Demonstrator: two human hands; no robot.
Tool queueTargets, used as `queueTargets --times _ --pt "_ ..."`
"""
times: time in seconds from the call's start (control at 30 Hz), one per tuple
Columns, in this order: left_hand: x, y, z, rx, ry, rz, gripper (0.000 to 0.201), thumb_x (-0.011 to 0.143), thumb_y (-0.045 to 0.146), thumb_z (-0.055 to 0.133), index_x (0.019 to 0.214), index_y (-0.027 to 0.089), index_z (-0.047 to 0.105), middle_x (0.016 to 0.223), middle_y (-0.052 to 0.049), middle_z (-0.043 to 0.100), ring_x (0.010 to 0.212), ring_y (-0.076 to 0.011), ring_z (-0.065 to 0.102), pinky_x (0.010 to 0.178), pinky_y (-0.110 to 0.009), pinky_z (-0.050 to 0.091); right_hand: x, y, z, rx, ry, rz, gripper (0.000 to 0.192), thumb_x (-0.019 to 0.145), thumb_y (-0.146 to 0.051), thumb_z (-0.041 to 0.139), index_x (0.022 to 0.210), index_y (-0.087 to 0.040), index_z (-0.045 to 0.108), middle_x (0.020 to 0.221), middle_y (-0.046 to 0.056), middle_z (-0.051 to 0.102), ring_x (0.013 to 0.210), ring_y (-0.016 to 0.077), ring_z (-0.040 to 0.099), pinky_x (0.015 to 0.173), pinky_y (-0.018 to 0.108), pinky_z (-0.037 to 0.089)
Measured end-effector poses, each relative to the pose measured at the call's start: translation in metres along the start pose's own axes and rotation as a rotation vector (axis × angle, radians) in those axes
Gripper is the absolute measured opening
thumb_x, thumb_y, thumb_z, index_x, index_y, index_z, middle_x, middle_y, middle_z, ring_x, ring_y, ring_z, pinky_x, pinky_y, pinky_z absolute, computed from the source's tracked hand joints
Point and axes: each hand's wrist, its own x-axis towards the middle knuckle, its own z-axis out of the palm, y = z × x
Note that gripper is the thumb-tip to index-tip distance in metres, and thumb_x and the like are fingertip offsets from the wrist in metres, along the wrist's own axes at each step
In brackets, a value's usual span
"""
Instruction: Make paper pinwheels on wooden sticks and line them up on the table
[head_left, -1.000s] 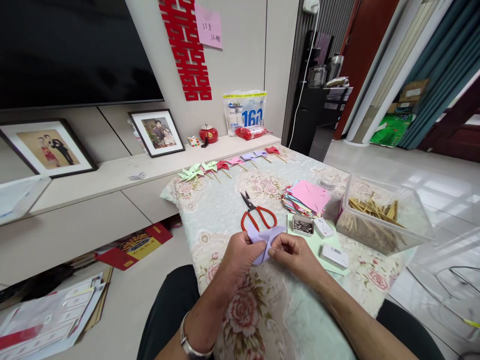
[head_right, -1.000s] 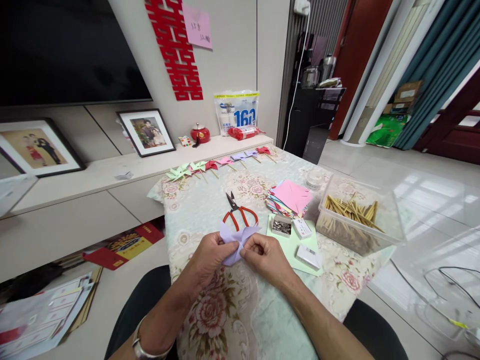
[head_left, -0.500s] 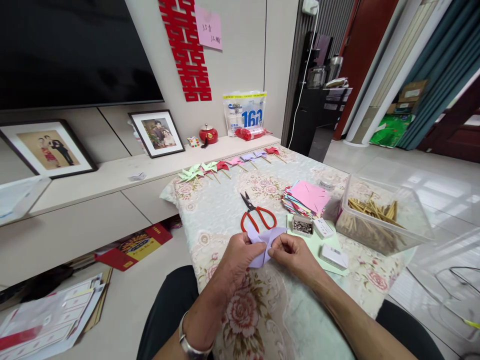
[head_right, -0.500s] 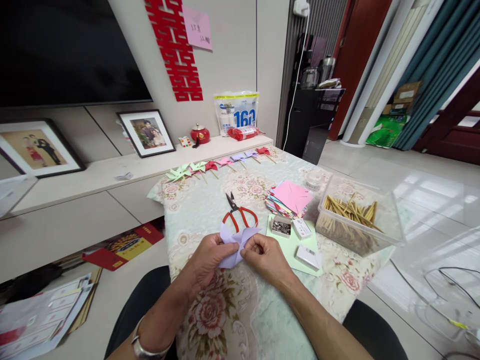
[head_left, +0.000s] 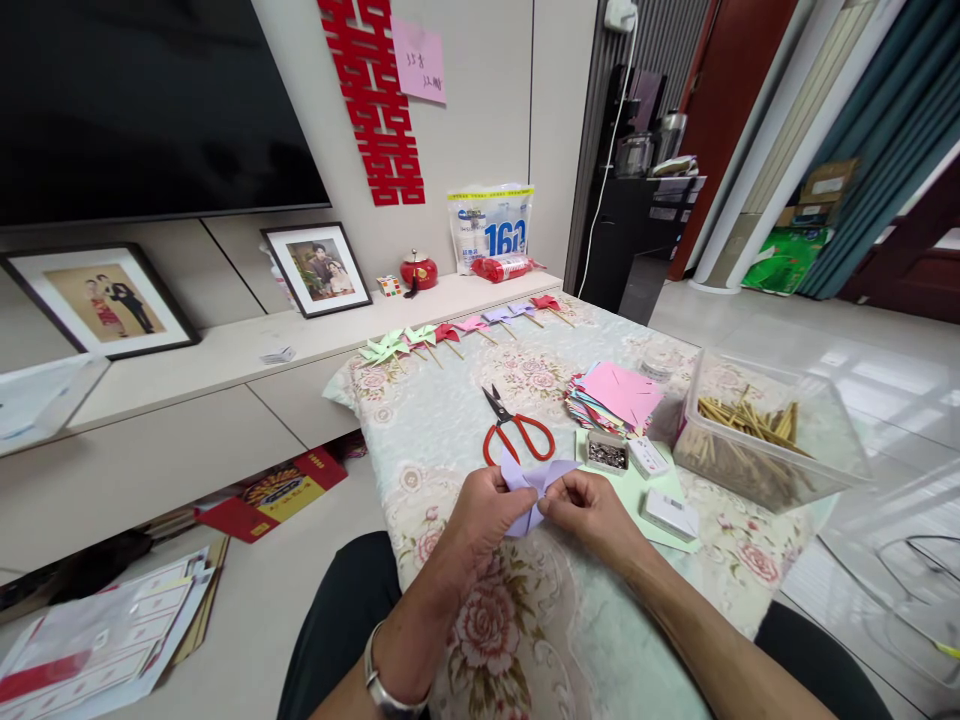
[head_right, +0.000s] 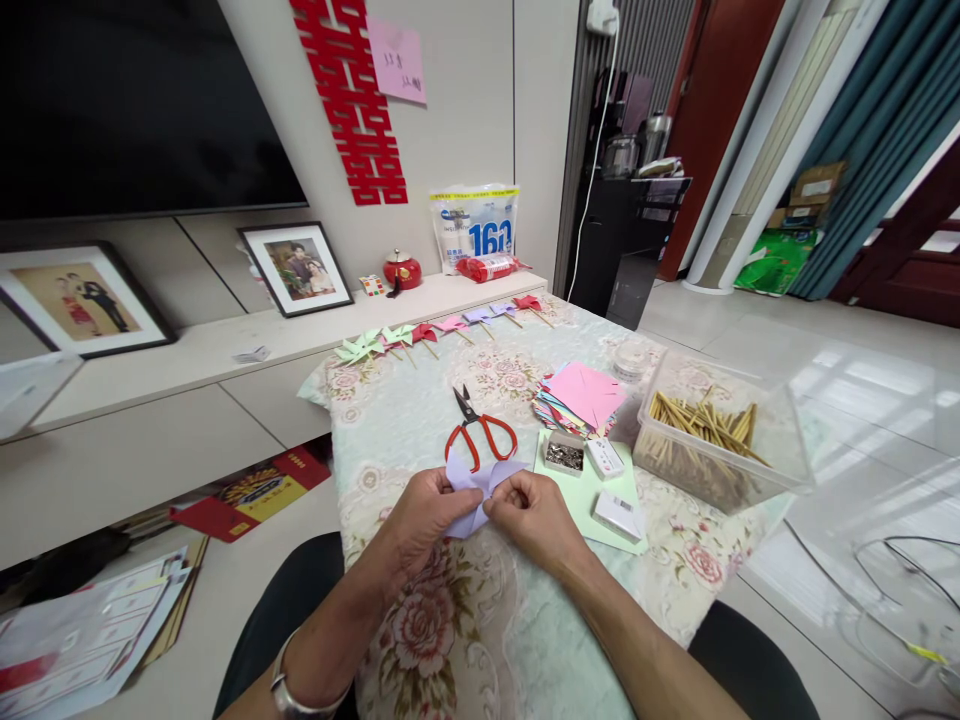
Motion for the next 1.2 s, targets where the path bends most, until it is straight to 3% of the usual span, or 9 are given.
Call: queueTargets --times 0.37,0.43,0.5,0.6,0.7,0.77,0.83,0.97,1.2 --pt "0.001 -0.003 -0.003 0.053 0.005 0.021 0.016 0.057 0.028 0.066 0.065 0.014 0.066 0.056 0.000 0.060 0.051 -0.0134 0.049 0.049 -0.024 0.034 0.000 -0.003 -0.004 -0.002 -0.027 -0.048 0.032 0.075 -0.045 0.070 0.064 -0.019 0.055 0.054 -0.005 0.044 0.050 0.0095 0.034 0.048 0.024 0.023" --pt "0.002 0.000 -0.009 0.086 -0.005 0.016 0.016 0.058 0.028 0.065 0.065 0.014 0.067 0.056 0.000 0.059 0.050 -0.0123 0.047 0.048 -0.024 0.032 0.000 -0.006 -0.012 0.003 0.034 -0.102 0.037 0.079 -0.048 0.069 0.063 -0.019 0.053 0.053 -0.005 0.041 0.049 0.0095 0.033 0.048 0.024 0.023" --pt "0.003 0.004 -0.015 0.128 -0.026 0.009 0.013 0.059 0.027 0.063 0.063 0.015 0.066 0.054 0.001 0.057 0.048 -0.0111 0.044 0.047 -0.023 0.029 0.002 -0.008 -0.021 0.030 0.186 -0.195 0.036 0.082 -0.050 0.067 0.068 -0.019 0.057 0.056 -0.004 0.044 0.052 0.0106 0.037 0.049 0.024 0.028" --pt "0.004 0.014 -0.025 0.209 -0.083 -0.005 0.007 0.057 0.023 0.062 0.058 0.017 0.063 0.050 0.003 0.052 0.044 -0.0091 0.038 0.044 -0.023 0.023 0.002 -0.012 -0.029 0.071 0.314 -0.327 0.033 0.083 -0.047 0.069 0.101 -0.020 0.066 0.083 0.003 0.062 0.073 0.0164 0.056 0.065 0.028 0.045" --pt "0.003 0.023 -0.028 0.301 -0.163 -0.013 0.006 0.054 0.017 0.062 0.049 0.018 0.057 0.045 0.005 0.046 0.041 -0.0074 0.032 0.042 -0.023 0.018 -0.001 -0.015 -0.027 0.100 0.086 -0.355 0.057 0.083 -0.043 0.070 0.134 -0.022 0.054 0.110 0.008 0.065 0.100 0.0227 0.061 0.086 0.035 0.049" --pt "0.003 0.028 -0.028 0.350 -0.208 -0.008 0.009 0.052 0.014 0.061 0.047 0.018 0.055 0.043 0.006 0.044 0.041 -0.0074 0.031 0.041 -0.023 0.016 -0.005 -0.017 -0.021 0.099 -0.089 -0.319 0.068 0.083 -0.040 0.071 0.143 -0.022 0.045 0.108 0.008 0.066 0.099 0.0226 0.062 0.087 0.037 0.049" --pt "0.003 0.030 -0.026 0.381 -0.230 0.002 0.010 0.052 0.013 0.062 0.046 0.019 0.056 0.043 0.005 0.045 0.041 -0.0083 0.033 0.041 -0.023 0.017 -0.007 -0.018 -0.014 0.076 -0.169 -0.263 0.073 0.081 -0.035 0.072 0.146 -0.022 0.041 0.102 0.005 0.065 0.090 0.0203 0.063 0.080 0.034 0.049" --pt "0.002 0.033 -0.020 0.417 -0.237 0.024 0.011 0.050 0.012 0.064 0.046 0.019 0.058 0.042 0.005 0.046 0.042 -0.0095 0.034 0.042 -0.025 0.019 -0.009 -0.016 -0.006 0.034 -0.142 -0.185 0.074 0.077 -0.026 0.069 0.145 -0.021 0.042 0.084 -0.002 0.059 0.069 0.0143 0.055 0.062 0.027 0.042" --pt "-0.002 0.042 -0.006 0.743 -0.197 0.103 0.010 0.055 0.018 0.060 0.049 0.021 0.052 0.045 0.005 0.042 0.044 -0.0110 0.033 0.044 -0.026 0.018 -0.009 -0.015 -0.005 -0.206 -0.016 -0.227 0.072 0.074 -0.014 0.060 0.145 -0.020 0.045 0.077 -0.003 0.058 0.066 0.0146 0.054 0.061 0.027 0.041"
